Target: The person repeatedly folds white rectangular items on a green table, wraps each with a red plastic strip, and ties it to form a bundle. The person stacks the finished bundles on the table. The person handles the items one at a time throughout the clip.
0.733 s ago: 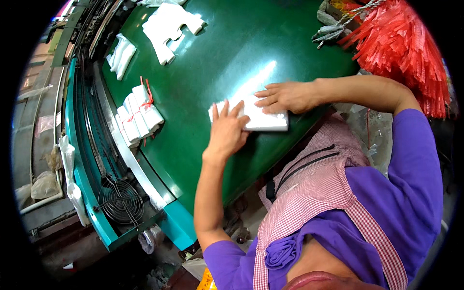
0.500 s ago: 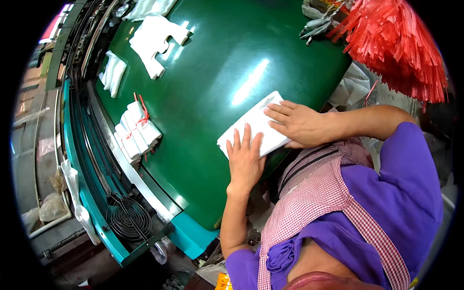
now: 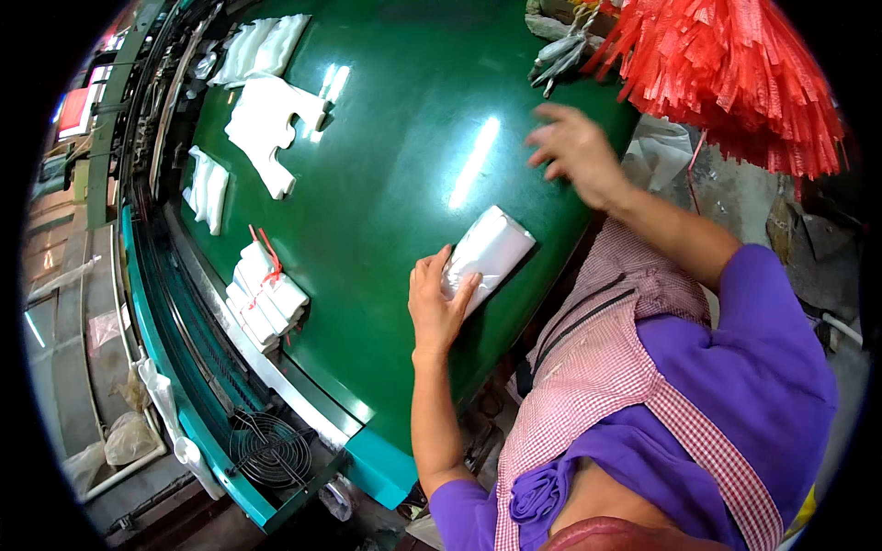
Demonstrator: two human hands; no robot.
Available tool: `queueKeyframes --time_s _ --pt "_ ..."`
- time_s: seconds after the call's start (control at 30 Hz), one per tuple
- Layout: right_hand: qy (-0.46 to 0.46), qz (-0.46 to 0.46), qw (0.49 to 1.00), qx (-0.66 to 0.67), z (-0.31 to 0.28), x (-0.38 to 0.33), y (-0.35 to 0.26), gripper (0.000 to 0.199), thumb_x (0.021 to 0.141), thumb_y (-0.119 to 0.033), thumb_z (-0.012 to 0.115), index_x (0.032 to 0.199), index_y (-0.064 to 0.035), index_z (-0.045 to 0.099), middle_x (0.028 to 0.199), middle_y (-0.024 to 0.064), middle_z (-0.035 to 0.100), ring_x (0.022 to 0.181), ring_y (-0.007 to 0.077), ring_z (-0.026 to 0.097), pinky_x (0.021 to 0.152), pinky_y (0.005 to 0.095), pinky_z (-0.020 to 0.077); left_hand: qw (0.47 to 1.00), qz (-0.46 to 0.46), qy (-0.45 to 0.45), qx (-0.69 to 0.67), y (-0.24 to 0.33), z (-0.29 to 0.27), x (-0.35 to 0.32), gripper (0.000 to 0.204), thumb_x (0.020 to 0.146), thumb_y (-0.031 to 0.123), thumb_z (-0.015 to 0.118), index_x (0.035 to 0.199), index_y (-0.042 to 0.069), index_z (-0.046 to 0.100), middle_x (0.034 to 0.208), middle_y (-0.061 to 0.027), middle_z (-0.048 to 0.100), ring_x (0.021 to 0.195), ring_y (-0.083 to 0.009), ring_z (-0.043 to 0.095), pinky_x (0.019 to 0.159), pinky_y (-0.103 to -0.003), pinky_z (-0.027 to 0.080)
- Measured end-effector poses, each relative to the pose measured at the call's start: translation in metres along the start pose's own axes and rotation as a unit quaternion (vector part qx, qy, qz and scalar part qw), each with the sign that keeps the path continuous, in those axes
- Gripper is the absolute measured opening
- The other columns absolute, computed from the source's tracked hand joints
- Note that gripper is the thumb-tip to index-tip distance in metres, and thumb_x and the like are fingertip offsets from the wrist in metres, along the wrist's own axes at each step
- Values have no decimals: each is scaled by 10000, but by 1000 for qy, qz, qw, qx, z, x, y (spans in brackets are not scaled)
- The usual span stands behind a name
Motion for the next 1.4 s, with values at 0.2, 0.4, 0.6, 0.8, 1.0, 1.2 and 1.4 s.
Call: queueKeyframes --time_s 0.2,0.4,0.6,0.8,1.0,1.2,1.4 --pt "153 -28 978 142 -96 64 -6 219 924 -209 591 1065 -43 572 851 50 609 653 118 584 518 221 455 999 -4 -12 -49 14 9 -12 266 791 137 704 957 -14 561 868 -158 527 809 -351 541 701 -396 448" --pt "-101 46 986 -127 59 18 38 94 855 -119 597 879 -36 634 717 62 642 509 137 584 453 264 453 843 -216 54 -490 -34 11 -98 278 869 113 642 1092 -34 564 983 -75 647 859 -154 607 776 -296 484" --pt "-702 -44 557 -442 174 -205 77 189 838 -131 562 903 28 640 944 212 657 917 356 637 764 449 503 733 -236 -46 -636 -40 8 -126 575 758 262 779 1182 -45 540 1139 -174 627 964 -221 639 846 -343 514" --pt "-621 -213 627 -419 143 -160 18 189 852 -176 600 866 10 631 1015 220 627 951 351 614 786 432 499 885 -199 49 -419 -55 -63 -74 319 849 70 607 1138 -61 570 1020 -123 650 863 -176 631 773 -314 510" --pt "-626 -103 755 -167 208 -128 -12 161 908 -130 577 957 20 609 911 127 653 821 236 631 738 346 498 972 -90 -105 -191 -34 -7 -33 299 757 56 661 1047 -11 625 936 -137 638 870 -266 593 790 -352 467" --pt "-554 77 798 -224 200 -79 60 238 775 -14 511 962 56 641 745 116 650 677 202 631 645 317 500 974 -20 144 -176 -25 -25 -49 293 833 53 669 1114 -22 629 960 -87 613 831 -192 565 734 -290 454" --pt "-501 -414 635 -418 205 -134 10 145 756 -110 606 812 21 632 968 142 589 872 289 590 668 406 529 897 -116 166 -394 -60 -19 -55 108 873 19 636 964 -29 666 777 -22 628 642 -65 532 578 -190 420"
Point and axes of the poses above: each hand's wrist, its own x-axis towards the middle knuckle, its own z-axis out of the palm, y = z × x, the point moved 9 cm from there along x, towards the middle knuckle
